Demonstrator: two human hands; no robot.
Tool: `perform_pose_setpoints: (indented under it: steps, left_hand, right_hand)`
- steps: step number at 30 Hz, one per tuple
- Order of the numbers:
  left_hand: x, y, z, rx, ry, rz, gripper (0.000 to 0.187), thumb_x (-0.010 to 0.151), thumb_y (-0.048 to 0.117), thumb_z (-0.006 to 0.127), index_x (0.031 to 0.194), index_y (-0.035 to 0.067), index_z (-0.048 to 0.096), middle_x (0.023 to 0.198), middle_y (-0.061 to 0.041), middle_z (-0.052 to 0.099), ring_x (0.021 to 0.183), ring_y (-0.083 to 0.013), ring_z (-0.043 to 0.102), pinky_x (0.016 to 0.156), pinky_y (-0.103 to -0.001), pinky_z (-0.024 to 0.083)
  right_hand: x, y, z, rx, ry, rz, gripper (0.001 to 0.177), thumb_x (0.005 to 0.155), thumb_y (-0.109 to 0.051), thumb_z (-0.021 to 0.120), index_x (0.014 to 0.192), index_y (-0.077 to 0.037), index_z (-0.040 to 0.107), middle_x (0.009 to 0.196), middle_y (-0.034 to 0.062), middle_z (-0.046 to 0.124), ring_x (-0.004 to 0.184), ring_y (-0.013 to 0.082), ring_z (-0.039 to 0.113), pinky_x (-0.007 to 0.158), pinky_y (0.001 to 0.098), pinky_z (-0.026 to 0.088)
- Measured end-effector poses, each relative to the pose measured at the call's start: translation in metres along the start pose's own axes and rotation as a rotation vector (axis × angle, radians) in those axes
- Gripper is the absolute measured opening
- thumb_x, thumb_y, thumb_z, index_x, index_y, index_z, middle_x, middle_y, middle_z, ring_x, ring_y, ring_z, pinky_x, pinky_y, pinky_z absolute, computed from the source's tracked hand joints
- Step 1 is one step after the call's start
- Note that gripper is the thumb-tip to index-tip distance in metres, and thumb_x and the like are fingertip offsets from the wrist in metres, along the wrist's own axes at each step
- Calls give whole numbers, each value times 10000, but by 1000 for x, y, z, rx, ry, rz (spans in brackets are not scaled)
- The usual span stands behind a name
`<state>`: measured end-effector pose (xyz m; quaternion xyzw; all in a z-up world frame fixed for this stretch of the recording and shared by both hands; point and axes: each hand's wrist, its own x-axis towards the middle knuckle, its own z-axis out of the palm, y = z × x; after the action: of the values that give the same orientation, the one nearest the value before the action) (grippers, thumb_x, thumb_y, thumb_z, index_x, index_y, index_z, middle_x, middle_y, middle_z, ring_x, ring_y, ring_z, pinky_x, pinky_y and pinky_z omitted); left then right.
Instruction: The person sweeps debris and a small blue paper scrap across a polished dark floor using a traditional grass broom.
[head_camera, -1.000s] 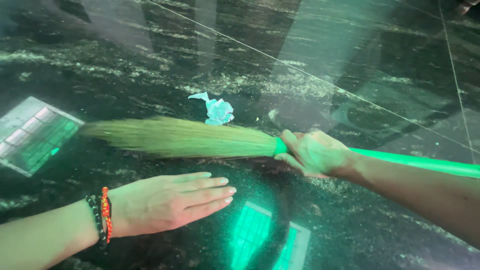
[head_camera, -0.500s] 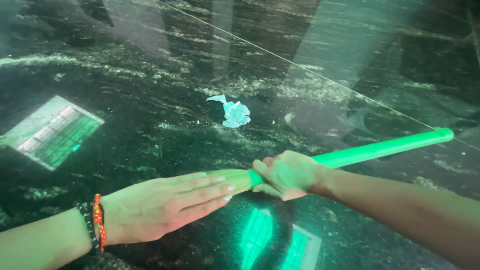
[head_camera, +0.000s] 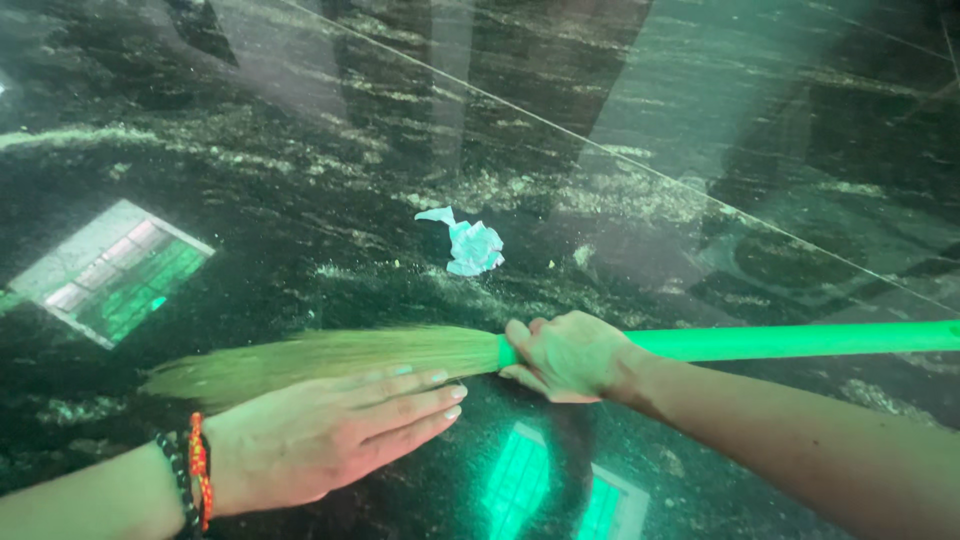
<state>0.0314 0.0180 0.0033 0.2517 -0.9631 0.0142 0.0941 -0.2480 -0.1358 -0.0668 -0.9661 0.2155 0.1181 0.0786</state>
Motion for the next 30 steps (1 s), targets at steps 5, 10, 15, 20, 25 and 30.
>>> perform_pose_setpoints:
  steps: [5, 10, 15, 20, 25, 30]
  left_hand:
    - [-9, -3, -4, -26, -30, -18, 646, 891, 149, 479, 1511, -19, 408, 1606, -125, 396, 1463, -266, 394, 1177, -391, 335]
    - [-9, -6, -9, -13, -53, -12, 663, 875, 158, 477, 1509, -20, 393, 1609, -121, 382, 1466, -268, 386, 1165, -388, 338]
    - [-6, -5, -17, 22, -4, 20, 611, 900, 177, 482, 1478, -16, 444, 1591, -116, 418, 1460, -255, 415, 1184, -392, 342]
    - [-4, 3, -22, 26, 14, 55, 607, 902, 192, 485, 1468, -27, 461, 1588, -136, 424, 1453, -254, 432, 1200, -406, 346]
    - [-9, 6, -28, 16, -7, 35, 611, 898, 188, 485, 1466, -36, 463, 1593, -154, 419, 1453, -255, 431, 1191, -407, 339]
    - [-12, 7, -23, -32, -17, 5, 636, 884, 198, 488, 1477, -31, 454, 1601, -150, 419, 1463, -254, 420, 1199, -408, 329]
  right_hand:
    - [-2, 23, -6, -30, 95, 7, 434, 978, -482, 568, 964, -49, 541, 754, 163, 684, 658, 378, 714, 564, 473, 578]
    - [-7, 31, -20, -20, 135, 114, 445, 979, -473, 567, 989, -32, 513, 760, 171, 677, 638, 400, 700, 555, 488, 572]
    - [-19, 14, -22, 92, 98, 114, 461, 988, -486, 555, 1023, -32, 483, 826, 185, 677, 672, 422, 693, 570, 509, 569]
    - [-19, -9, -14, 174, 38, -53, 434, 990, -480, 537, 1026, -49, 500, 853, 190, 669, 705, 426, 692, 578, 530, 557]
    - [-2, -27, -11, 75, -44, -188, 456, 1019, -499, 509, 1037, -43, 519, 810, 187, 666, 685, 427, 687, 592, 526, 549]
    - [16, -22, -12, 63, -78, -93, 472, 1015, -500, 508, 1019, -28, 517, 801, 193, 683, 706, 419, 702, 599, 511, 564]
